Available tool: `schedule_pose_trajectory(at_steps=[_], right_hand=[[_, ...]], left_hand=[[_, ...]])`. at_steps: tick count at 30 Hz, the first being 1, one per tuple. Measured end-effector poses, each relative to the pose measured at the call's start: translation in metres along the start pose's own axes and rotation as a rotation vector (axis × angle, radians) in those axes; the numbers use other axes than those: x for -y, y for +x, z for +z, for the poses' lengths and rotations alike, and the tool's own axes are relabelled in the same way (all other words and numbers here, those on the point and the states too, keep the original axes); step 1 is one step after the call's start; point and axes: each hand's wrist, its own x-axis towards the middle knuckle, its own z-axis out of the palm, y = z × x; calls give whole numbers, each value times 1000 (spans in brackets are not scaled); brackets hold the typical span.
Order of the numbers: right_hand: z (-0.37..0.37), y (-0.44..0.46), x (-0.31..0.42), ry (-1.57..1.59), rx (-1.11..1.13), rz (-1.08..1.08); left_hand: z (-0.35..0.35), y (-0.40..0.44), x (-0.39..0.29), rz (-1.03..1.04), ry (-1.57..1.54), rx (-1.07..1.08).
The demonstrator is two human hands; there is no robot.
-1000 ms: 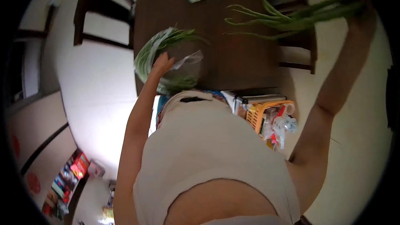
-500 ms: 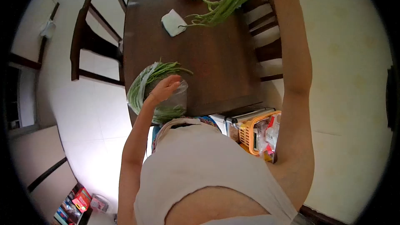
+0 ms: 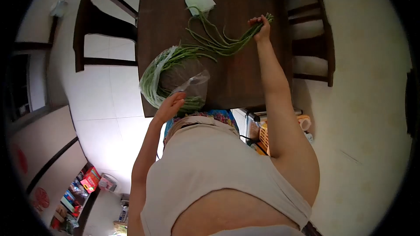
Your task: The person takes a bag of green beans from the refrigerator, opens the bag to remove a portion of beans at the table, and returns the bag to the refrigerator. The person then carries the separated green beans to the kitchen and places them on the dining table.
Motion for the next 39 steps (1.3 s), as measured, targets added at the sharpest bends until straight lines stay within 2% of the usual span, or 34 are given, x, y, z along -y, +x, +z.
schedule_pose_trajectory(at_steps=[4, 7, 10, 13, 16, 19, 22, 25, 27, 29, 31, 33, 35, 36, 37, 39], right_hand=[[-50, 19, 3, -35, 17, 39], [-61, 26, 9, -75, -125, 44], [-103, 60, 3, -167, -163, 89], [-97, 57, -2, -389, -395, 156], [-76, 37, 10, -333, -408, 255], [-118, 51, 0, -146, -293, 234], [-122, 45, 1, -59, -215, 176], [-116, 39, 5, -296, -162, 189], [-108, 34, 3, -703, -245, -42], [-98, 24, -6, -1102, -307, -279], [-83, 4, -18, -1489, -354, -534], [-46, -48, -36, -1352, 12, -195], [-25, -89, -74, -1317, 420, -163], [-21, -102, -97, -1456, 535, -388], [-8, -113, -107, -1535, 629, -477], [2, -115, -134, -1566, 715, -591]], left_hand=[[-5, -2, -1, -29, -28, 7], [-6, 5, 3, -14, -25, -8], [-5, 13, 7, -37, -36, -6], [-2, 22, 3, -68, 2, 16], [1, 31, -3, -83, 2, 30], [2, 36, -11, -91, 75, 41], [4, 41, -13, -83, 51, 27], [-3, 52, -14, -21, 176, -41], [-17, 71, -14, 194, 292, -195], [-34, 95, -30, 385, 565, -406], [-53, 120, -46, 487, 906, -596], [-65, 142, -47, 454, 1040, -699], [-68, 154, -49, 117, 1211, -489], [-71, 158, -50, -53, 1282, -379], [-77, 162, -51, -175, 1309, -210], [-93, 176, -35, -115, 1284, -239]])
